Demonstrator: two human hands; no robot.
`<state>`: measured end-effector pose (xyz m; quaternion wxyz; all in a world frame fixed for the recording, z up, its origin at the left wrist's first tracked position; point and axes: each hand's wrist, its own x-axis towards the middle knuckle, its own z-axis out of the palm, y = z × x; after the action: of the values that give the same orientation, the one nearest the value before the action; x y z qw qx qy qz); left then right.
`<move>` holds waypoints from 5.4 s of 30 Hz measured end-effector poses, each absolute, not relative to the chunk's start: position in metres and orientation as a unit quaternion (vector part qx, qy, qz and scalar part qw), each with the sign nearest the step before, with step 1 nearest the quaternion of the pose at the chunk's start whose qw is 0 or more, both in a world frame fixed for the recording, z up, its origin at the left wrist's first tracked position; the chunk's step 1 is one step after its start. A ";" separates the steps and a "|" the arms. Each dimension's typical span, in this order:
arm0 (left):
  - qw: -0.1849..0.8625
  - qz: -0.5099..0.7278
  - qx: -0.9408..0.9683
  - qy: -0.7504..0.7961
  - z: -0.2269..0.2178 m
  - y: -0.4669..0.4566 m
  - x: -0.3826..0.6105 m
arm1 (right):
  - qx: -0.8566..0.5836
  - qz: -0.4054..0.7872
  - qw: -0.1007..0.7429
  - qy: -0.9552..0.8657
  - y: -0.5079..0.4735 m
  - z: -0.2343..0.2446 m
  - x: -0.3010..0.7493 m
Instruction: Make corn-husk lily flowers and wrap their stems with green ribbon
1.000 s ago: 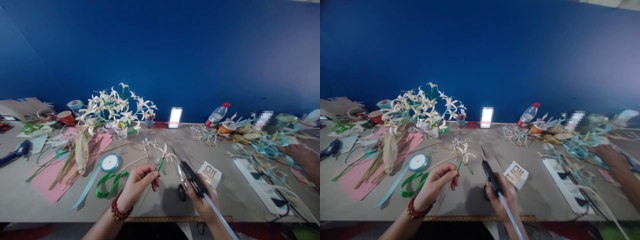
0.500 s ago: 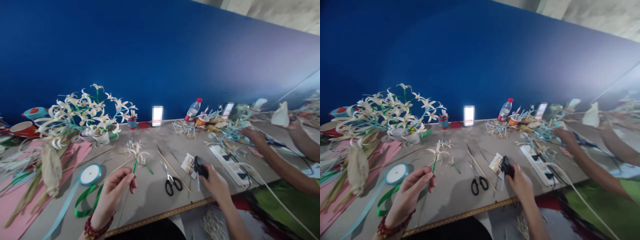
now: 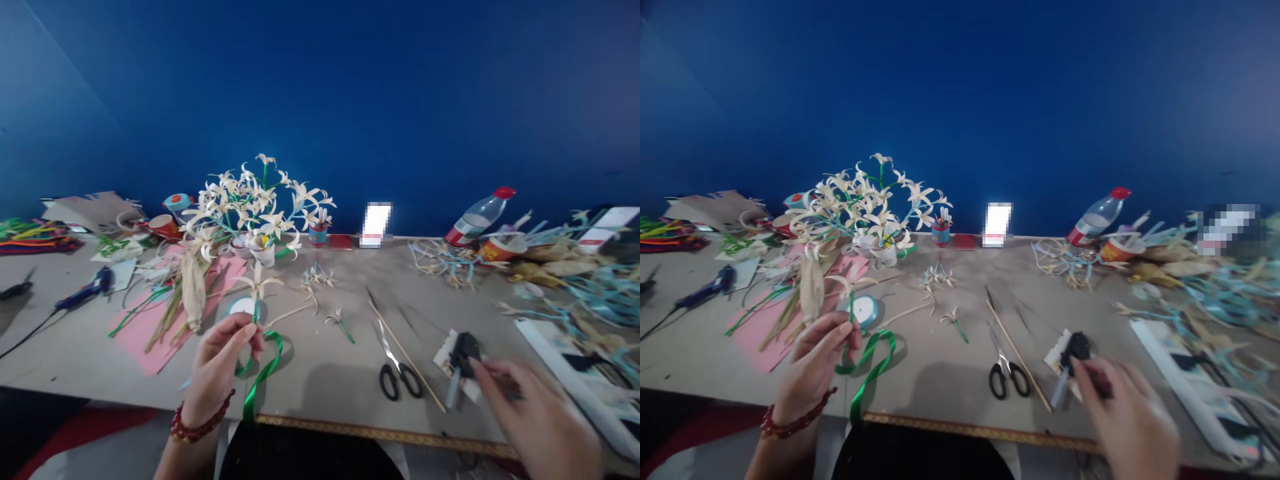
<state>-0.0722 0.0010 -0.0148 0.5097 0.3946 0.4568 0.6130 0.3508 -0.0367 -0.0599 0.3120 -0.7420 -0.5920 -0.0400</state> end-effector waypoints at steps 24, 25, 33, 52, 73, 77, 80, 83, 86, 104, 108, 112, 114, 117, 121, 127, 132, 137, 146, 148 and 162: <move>0.400 0.670 0.357 0.514 -0.022 -0.051 -0.135 | -0.309 0.203 0.135 -0.919 0.053 -0.061 0.011; 0.415 0.663 0.361 0.507 -0.023 -0.049 -0.133 | -0.307 0.212 0.152 -0.915 0.051 -0.054 0.025; 0.527 0.573 0.438 0.449 -0.025 -0.016 -0.093 | -0.343 0.546 0.491 -0.585 0.005 -0.021 0.108; 0.620 0.512 0.462 0.375 -0.019 0.009 -0.020 | -0.381 0.537 0.609 -0.442 -0.003 -0.037 0.139; 0.623 0.521 0.446 0.377 -0.020 0.013 -0.005 | -0.375 0.505 0.628 -0.459 0.004 -0.030 0.142; 0.628 0.527 0.436 0.371 -0.018 0.012 -0.003 | -0.324 0.483 0.663 -0.471 0.008 -0.026 0.141; 0.629 0.525 0.438 0.369 -0.016 0.011 -0.001 | -0.316 0.465 0.686 -0.461 0.010 -0.025 0.138; 0.621 0.525 0.450 0.370 -0.014 0.010 -0.001 | -0.326 0.482 0.690 -0.431 0.011 -0.026 0.132; 0.611 0.529 0.458 0.372 -0.012 0.010 0.000 | -0.331 0.497 0.695 -0.400 0.010 -0.027 0.126; 0.592 0.544 0.459 0.378 -0.009 0.003 0.005 | -0.357 0.458 0.719 -0.381 0.002 -0.030 0.107; 0.588 0.544 0.458 0.386 -0.008 0.001 0.006 | -0.363 0.431 0.725 -0.395 0.001 -0.029 0.106; 0.583 0.541 0.464 0.391 -0.008 0.001 0.006 | -0.357 0.430 0.725 -0.402 0.001 -0.028 0.105; 0.578 0.540 0.467 0.394 -0.008 0.002 0.006 | -0.357 0.441 0.721 -0.398 0.000 -0.028 0.104; 0.570 0.538 0.473 0.403 -0.010 0.001 0.006 | -0.368 0.448 0.713 -0.395 0.000 -0.029 0.104; 0.539 0.539 0.497 0.415 -0.010 0.000 0.006 | -0.398 0.421 0.711 -0.399 0.001 -0.029 0.105; 0.484 0.540 0.535 0.433 -0.010 0.000 0.007 | -0.416 0.320 0.722 -0.451 0.004 -0.024 0.107; 0.465 0.538 0.551 0.437 -0.010 0.001 0.006 | -0.391 0.257 0.711 -0.525 0.006 -0.025 0.114; 0.442 0.539 0.558 0.449 -0.010 0.000 0.007 | -0.385 0.168 0.706 -0.570 0.006 -0.030 0.119; 0.381 0.536 0.596 0.462 -0.011 -0.001 0.009 | -0.402 0.190 0.699 -0.560 0.005 -0.034 0.119; 0.348 0.536 0.609 0.470 -0.010 -0.003 0.008 | -0.411 0.185 0.688 -0.570 0.004 -0.036 0.120; 0.160 0.528 0.713 0.431 -0.014 -0.007 0.006 | -0.411 0.174 0.670 -0.594 0.003 -0.025 0.126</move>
<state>0.0059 -0.0068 -0.0142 0.1599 0.7135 0.4315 0.5284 0.1259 0.0029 -0.0255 0.6696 -0.4107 -0.5938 0.1742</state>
